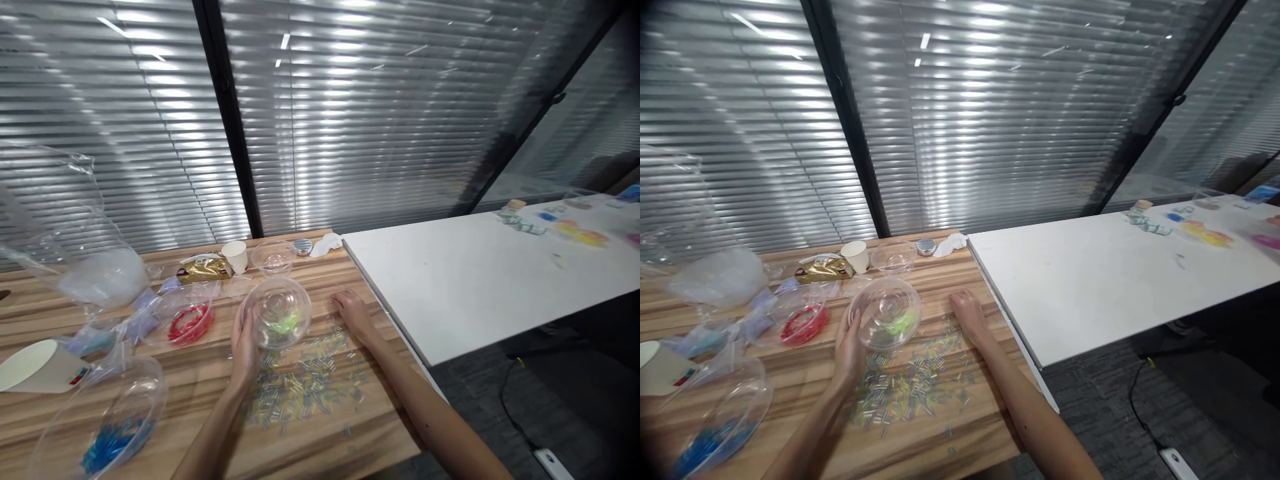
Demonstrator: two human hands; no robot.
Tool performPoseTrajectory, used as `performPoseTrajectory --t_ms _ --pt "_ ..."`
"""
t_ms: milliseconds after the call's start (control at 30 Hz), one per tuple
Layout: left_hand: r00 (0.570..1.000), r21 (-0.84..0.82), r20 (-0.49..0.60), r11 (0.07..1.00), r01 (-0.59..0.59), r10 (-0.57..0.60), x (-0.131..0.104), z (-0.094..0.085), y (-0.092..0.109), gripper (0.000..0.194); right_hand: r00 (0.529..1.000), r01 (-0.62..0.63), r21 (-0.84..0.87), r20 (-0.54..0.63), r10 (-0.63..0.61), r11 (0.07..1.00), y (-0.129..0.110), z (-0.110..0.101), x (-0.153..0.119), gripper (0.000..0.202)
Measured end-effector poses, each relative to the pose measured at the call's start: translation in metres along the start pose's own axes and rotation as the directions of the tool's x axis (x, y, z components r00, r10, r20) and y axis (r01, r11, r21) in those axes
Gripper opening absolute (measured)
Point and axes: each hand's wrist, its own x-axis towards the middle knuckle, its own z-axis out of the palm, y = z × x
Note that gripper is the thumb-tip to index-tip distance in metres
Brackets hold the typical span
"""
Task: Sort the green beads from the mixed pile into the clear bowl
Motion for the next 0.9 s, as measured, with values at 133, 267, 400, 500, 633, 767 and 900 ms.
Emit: performPoseTrajectory --t_ms 133,267,400,500,633,767,900 --pt "1.000 -0.042 -0.013 0.999 -0.003 0.003 -0.007 -0.001 0.002 0.044 1.000 0.007 -0.045 0.014 -0.007 0.999 -0.001 -0.002 -0.001 0.018" --pt "0.999 -0.083 -0.030 0.996 -0.025 0.023 -0.009 -0.001 0.011 0.042 1.000 -0.005 -0.075 0.011 0.006 0.997 -0.001 -0.002 -0.001 0.018" --pt "0.995 -0.132 -0.092 0.990 -0.043 0.031 -0.003 -0.002 0.021 0.040 0.999 -0.035 -0.089 0.013 0.036 0.995 -0.001 -0.003 0.000 0.018" --pt "0.989 -0.150 -0.147 0.988 -0.042 0.019 0.003 -0.005 0.023 0.038 0.999 -0.042 -0.096 0.024 0.044 0.994 -0.004 -0.006 -0.001 0.017" --pt "0.979 -0.145 -0.204 0.988 -0.061 0.031 0.008 -0.007 0.022 0.037 0.999 -0.025 -0.099 0.038 0.029 0.995 -0.009 -0.010 -0.002 0.016" --pt "0.984 -0.121 -0.174 0.990 -0.070 0.048 0.007 -0.005 0.021 0.036 1.000 -0.003 -0.083 0.019 0.004 0.997 -0.010 -0.008 -0.002 0.016" --pt "0.991 -0.090 -0.120 0.993 -0.074 0.063 0.004 -0.004 0.019 0.035 0.999 0.031 -0.041 -0.036 -0.032 0.999 -0.006 -0.003 -0.001 0.016"
